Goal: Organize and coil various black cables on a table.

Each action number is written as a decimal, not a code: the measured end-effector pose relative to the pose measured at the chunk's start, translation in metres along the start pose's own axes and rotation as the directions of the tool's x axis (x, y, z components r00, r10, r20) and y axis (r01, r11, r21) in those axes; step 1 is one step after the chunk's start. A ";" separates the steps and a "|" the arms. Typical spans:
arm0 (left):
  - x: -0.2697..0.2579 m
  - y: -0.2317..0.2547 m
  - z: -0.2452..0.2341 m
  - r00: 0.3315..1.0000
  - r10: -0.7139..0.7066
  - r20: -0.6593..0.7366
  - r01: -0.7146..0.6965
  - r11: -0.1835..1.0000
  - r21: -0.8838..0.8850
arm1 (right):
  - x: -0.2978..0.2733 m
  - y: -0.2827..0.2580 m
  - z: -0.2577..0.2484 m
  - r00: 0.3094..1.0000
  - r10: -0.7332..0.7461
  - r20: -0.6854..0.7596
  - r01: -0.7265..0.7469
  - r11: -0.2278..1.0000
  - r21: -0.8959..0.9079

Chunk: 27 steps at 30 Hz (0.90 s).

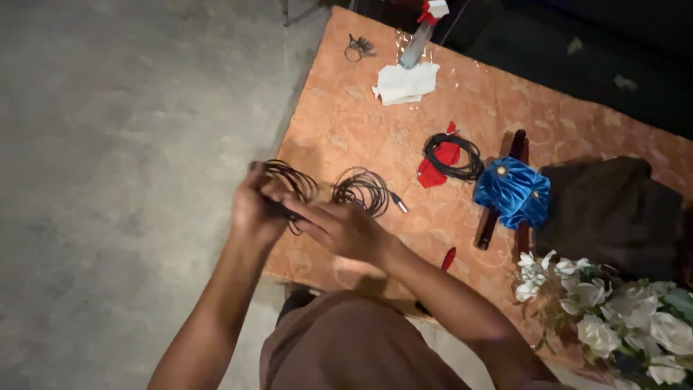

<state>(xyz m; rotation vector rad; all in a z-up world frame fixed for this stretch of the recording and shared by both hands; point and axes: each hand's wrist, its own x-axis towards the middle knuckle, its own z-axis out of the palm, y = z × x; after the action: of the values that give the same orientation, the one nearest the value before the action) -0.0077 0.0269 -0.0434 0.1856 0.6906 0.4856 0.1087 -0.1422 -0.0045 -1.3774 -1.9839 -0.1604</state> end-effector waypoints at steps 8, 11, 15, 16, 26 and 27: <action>0.003 0.019 -0.021 0.969 0.237 0.070 -0.223 0.960 -0.170 | -0.045 0.000 0.002 0.876 0.483 -0.014 -0.482 0.876 0.029; 0.008 -0.009 -0.016 0.992 0.124 0.025 -0.116 0.974 -0.195 | 0.000 -0.001 0.007 0.931 0.120 -0.345 -0.123 0.992 0.015; 0.012 0.000 -0.004 0.984 -0.049 0.170 0.117 0.900 -0.420 | -0.023 0.053 0.050 0.952 0.210 -0.221 -0.172 0.969 0.178; 0.015 0.005 -0.003 0.986 -0.071 0.154 0.135 0.878 -0.459 | -0.030 0.064 0.055 0.955 0.207 -0.211 -0.168 0.968 0.186; -0.021 -0.007 -0.025 0.989 0.144 0.033 -0.146 0.921 0.360 | -0.031 0.092 0.063 0.647 0.755 -0.105 -0.331 0.403 0.854; -0.031 -0.004 -0.018 0.988 0.148 0.038 -0.151 0.920 0.361 | -0.029 0.094 0.056 0.650 0.752 -0.110 -0.326 0.407 0.853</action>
<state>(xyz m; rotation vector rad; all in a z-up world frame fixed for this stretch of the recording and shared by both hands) -0.0382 0.0084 -0.0405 0.5934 0.7568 0.4993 0.1683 -0.0985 -0.0898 -1.1442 -0.8262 0.5858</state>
